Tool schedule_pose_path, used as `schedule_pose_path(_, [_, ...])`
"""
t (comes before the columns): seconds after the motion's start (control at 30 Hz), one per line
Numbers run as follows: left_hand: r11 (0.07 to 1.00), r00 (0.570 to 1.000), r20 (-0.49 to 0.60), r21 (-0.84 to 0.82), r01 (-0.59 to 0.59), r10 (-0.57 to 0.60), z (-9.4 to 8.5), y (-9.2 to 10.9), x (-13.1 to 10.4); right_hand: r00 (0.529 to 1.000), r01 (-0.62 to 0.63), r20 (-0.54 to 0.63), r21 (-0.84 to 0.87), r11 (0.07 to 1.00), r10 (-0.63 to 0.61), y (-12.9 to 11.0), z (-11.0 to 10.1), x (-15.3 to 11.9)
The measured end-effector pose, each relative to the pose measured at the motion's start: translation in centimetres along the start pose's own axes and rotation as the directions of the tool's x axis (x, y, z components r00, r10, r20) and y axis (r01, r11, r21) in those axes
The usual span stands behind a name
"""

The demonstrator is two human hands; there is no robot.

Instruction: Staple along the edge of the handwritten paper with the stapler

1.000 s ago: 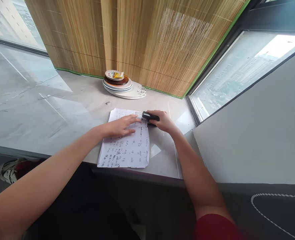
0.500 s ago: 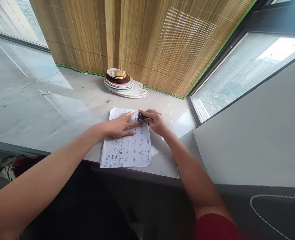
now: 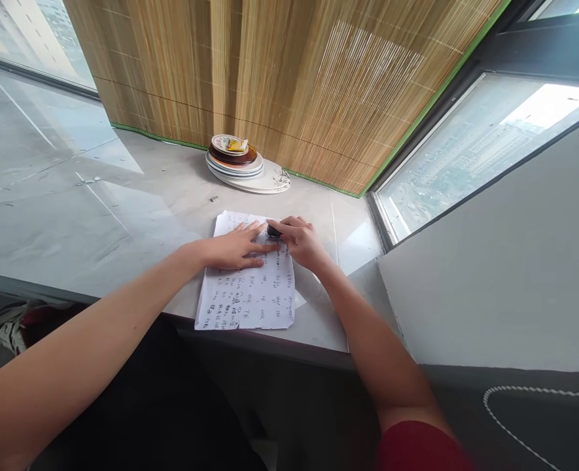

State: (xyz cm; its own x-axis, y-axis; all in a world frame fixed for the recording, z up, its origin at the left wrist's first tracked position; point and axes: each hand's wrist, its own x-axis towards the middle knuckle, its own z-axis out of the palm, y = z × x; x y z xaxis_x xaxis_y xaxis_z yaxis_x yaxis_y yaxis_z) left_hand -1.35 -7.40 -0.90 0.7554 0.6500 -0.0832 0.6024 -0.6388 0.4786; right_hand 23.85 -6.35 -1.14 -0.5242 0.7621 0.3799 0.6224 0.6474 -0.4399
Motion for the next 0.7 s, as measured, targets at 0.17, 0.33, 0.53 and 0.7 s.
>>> schedule_pose_path(0.17, [1.0, 1.0, 0.006, 0.008, 0.012, -0.012, 0.0, 0.2, -0.1, 1.0, -0.018, 0.019, -0.064, 0.998, 0.019, -0.5, 0.0, -0.1])
schedule_pose_path(0.33, [1.0, 0.999, 0.025, 0.02, 0.02, -0.02, -0.2, 0.3, -0.2, 0.999, -0.039, 0.022, -0.058, 0.998, 0.041, -0.9, 0.0, 0.0])
schedule_pose_path(0.53, [0.998, 0.999, 0.028, 0.046, 0.034, -0.035, 0.0, 0.2, -0.1, 0.998, -0.054, 0.026, -0.066, 0.996, 0.056, -1.0, 0.2, -0.1])
schedule_pose_path(0.7, [0.998, 0.997, 0.055, 0.041, 0.05, -0.052, -0.2, 0.5, -0.2, 0.996, -0.076, 0.032, -0.056, 0.996, 0.078, -1.3, 0.1, 0.0])
